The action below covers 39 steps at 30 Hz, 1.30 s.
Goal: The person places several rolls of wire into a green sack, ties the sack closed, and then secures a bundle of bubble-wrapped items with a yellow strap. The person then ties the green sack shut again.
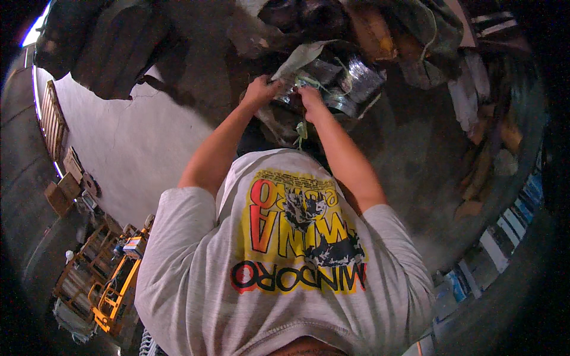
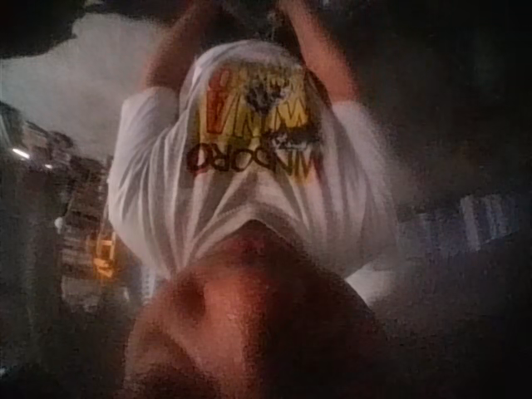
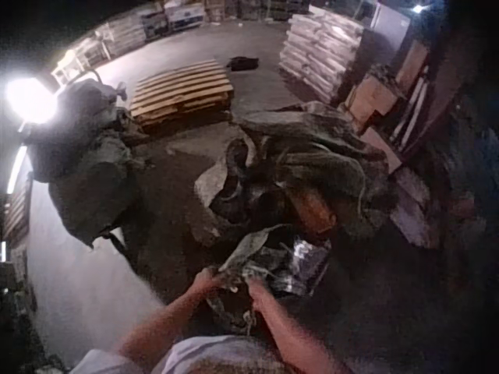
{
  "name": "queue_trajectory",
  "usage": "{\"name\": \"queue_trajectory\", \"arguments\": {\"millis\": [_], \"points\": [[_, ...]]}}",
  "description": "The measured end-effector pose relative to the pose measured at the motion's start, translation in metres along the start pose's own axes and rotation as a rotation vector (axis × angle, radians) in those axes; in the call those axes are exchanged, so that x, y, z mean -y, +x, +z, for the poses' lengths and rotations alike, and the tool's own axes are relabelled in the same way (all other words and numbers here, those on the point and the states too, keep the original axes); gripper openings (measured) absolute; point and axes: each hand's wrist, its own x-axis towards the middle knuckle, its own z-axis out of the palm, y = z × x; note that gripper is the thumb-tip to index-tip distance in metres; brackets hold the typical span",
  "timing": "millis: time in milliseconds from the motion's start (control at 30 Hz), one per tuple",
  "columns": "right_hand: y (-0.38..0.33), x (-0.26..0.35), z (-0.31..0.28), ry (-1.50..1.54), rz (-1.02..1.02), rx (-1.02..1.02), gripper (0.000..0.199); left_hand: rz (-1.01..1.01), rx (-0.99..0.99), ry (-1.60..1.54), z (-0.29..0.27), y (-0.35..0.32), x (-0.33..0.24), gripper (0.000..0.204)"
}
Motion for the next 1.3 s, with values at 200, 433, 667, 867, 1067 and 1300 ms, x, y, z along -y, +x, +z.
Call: {"name": "queue_trajectory", "arguments": {"millis": [200, 433, 667, 867, 1067, 1300], "points": [[-0.012, -0.016, -0.013, -0.55, -0.471, -0.05, 0.022, 0.04, -0.035, 0.169, -0.008, -0.011, -0.015, 0.04], [-0.024, -0.01, 0.002, -1.102, -1.047, -0.231, 0.028, -0.041, -0.09, 0.159, -0.01, -0.009, -0.015, 0.041], [0.01, 0.015, 0.036, -0.472, -0.304, -0.147, 0.05, -0.087, 0.127, -0.021, 0.007, -0.001, 0.008, 0.044], [0.037, 0.003, 0.044, -0.829, -0.428, -0.233, 0.037, -0.259, 0.263, -0.385, 0.013, -0.011, 0.016, 0.041], [0.041, -0.002, 0.034, -0.653, -0.402, -0.24, 0.039, -0.421, 0.597, -1.089, -0.008, -0.036, 0.002, 0.029], [0.038, -0.006, 0.021, -0.906, -0.457, -0.161, 0.048, 0.028, 0.691, -0.55, -0.032, -0.045, -0.001, 0.029]]}}
